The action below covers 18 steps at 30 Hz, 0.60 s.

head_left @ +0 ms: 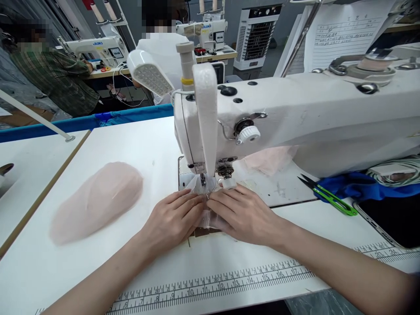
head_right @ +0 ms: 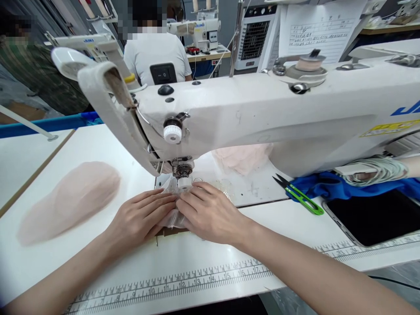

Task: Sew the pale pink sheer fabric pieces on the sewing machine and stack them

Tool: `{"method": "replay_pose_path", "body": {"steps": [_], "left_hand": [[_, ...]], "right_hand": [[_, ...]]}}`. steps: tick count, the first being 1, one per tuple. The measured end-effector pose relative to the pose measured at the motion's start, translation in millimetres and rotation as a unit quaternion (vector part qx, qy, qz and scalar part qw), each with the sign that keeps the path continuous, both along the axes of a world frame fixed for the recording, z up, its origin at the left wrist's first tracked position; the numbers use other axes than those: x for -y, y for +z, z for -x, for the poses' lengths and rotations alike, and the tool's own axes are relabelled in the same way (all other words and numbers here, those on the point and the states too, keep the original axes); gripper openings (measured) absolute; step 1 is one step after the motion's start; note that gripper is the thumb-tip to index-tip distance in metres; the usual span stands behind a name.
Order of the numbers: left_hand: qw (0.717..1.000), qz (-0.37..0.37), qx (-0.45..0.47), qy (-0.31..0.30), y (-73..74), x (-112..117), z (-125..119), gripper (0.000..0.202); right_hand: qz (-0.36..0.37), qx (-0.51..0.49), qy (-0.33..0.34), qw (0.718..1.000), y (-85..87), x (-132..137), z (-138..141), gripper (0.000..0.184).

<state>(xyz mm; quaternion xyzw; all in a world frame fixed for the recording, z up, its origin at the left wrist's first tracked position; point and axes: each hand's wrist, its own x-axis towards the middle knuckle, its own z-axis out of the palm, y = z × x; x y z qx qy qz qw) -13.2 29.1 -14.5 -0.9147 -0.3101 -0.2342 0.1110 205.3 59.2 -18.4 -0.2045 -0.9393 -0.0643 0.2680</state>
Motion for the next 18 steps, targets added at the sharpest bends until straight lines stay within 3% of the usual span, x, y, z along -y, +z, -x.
{"method": "replay_pose_path", "body": {"steps": [1,4,18], "left_hand": [[1.000,0.005,0.011,0.008,-0.3,0.3,-1.6,0.018],[0.999,0.006,0.018,0.030,-0.7,0.6,-4.3,0.021],[0.997,-0.033,-0.062,0.042,-3.0,1.5,-3.1,0.026]], "right_hand": [[-0.014,-0.006,-0.008,1.000,-0.9,0.2,1.3,0.016],[-0.032,-0.021,0.013,0.999,-2.7,0.5,2.5,0.018],[0.002,-0.043,0.051,0.998,-2.9,0.4,0.0,0.020]]}}
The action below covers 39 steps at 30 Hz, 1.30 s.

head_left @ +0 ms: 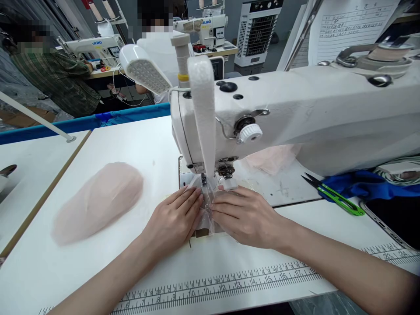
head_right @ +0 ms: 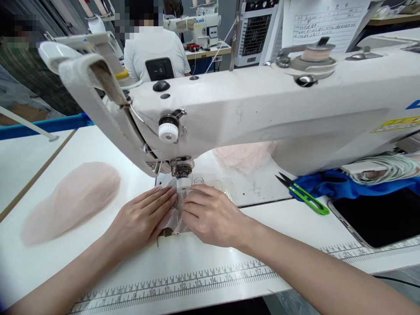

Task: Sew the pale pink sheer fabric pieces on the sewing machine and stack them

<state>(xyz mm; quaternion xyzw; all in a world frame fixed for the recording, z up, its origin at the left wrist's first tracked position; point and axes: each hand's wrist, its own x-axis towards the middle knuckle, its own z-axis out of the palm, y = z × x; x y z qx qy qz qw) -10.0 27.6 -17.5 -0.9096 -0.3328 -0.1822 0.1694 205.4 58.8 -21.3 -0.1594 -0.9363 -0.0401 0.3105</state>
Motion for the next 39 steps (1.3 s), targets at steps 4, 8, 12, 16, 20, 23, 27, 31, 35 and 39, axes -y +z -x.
{"method": "replay_pose_path", "body": {"steps": [4,8,12,16,20,23,27,31,35,39], "left_hand": [[1.000,-0.003,-0.006,0.003,1.0,-0.4,-0.5,0.026],[1.000,0.001,-0.009,-0.001,1.1,-1.0,-0.3,0.028],[1.000,0.001,-0.012,0.003,0.5,-1.6,0.7,0.027],[1.000,0.003,-0.021,0.005,-0.3,-1.8,1.1,0.028],[0.999,0.001,-0.030,0.014,-1.6,-3.4,1.3,0.029],[0.999,0.000,-0.031,0.019,-3.0,-5.5,1.8,0.030],[0.999,0.012,-0.022,0.028,-2.5,-5.3,2.0,0.032],[1.000,0.010,-0.016,0.003,0.6,-0.1,0.5,0.030],[1.000,-0.004,-0.018,0.007,2.0,2.6,-1.5,0.027],[1.000,-0.005,-0.016,0.008,1.0,1.4,-2.0,0.027]], "right_hand": [[-0.001,0.001,-0.001,1.000,-0.5,0.1,0.3,0.020],[-0.004,-0.002,-0.001,1.000,-1.7,-0.5,0.2,0.019],[-0.014,-0.005,-0.005,1.000,-2.4,-1.3,0.0,0.019],[-0.017,-0.004,-0.013,1.000,-1.3,-2.2,-0.2,0.021],[-0.022,-0.005,-0.022,1.000,-1.3,-3.6,-0.5,0.022],[-0.026,-0.007,-0.027,0.999,-2.4,-5.3,-0.3,0.021],[-0.028,-0.002,-0.032,0.999,-3.0,-7.1,0.0,0.021],[-0.033,0.000,-0.032,0.999,-3.3,-6.8,-0.5,0.021],[-0.044,0.003,-0.031,0.999,-3.7,-4.7,-1.1,0.020],[-0.048,0.006,-0.033,0.998,-2.7,-3.7,-1.0,0.021]]}}
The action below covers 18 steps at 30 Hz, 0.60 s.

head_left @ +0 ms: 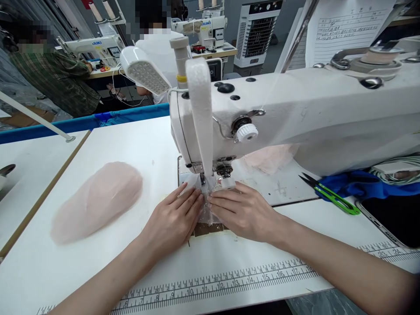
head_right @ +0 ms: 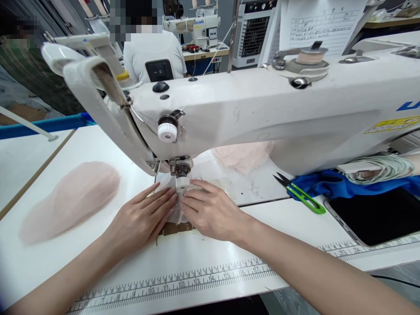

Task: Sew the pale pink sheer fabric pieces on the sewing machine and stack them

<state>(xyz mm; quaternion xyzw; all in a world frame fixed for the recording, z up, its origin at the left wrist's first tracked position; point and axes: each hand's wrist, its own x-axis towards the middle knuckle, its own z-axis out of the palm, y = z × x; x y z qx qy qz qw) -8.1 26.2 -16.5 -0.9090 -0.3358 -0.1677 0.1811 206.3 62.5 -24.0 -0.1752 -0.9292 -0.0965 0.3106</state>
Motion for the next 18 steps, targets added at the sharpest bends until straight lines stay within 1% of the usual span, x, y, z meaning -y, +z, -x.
{"method": "replay_pose_path", "body": {"steps": [6,10,18], "left_hand": [[1.000,0.007,-0.007,0.001,-2.1,-6,5,0.030],[1.000,0.013,-0.006,0.017,-3.5,-8,6,0.031],[1.000,0.001,0.004,0.005,-4.8,7,-2,0.030]], "right_hand": [[0.004,-0.011,-0.002,1.000,-2.2,-3,2,0.022],[0.003,-0.017,-0.006,1.000,-4.0,-6,4,0.020],[-0.017,-0.007,-0.003,1.000,-0.2,-3,3,0.021]]}}
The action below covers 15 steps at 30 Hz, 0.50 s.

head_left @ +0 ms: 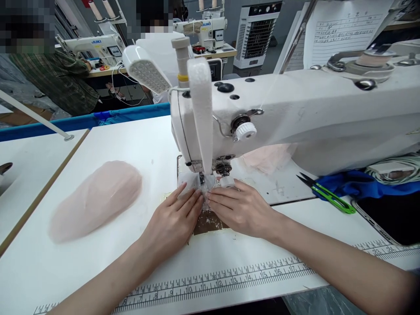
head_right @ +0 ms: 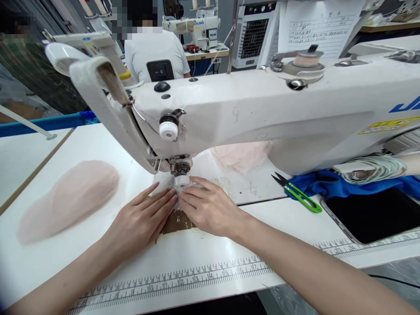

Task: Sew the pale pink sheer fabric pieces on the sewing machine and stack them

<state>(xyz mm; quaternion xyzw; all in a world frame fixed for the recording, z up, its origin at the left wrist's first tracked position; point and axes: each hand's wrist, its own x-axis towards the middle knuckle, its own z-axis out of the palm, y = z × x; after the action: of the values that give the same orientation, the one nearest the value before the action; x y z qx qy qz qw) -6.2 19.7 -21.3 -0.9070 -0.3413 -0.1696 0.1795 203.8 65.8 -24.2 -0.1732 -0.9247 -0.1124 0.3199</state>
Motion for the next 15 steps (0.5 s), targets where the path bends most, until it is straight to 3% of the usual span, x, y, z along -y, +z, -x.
{"method": "replay_pose_path", "body": {"steps": [15], "left_hand": [[0.999,-0.001,-0.004,0.043,-4.0,-12,2,0.032]], "right_hand": [[0.019,0.033,-0.046,0.998,-2.6,-8,4,0.022]]}}
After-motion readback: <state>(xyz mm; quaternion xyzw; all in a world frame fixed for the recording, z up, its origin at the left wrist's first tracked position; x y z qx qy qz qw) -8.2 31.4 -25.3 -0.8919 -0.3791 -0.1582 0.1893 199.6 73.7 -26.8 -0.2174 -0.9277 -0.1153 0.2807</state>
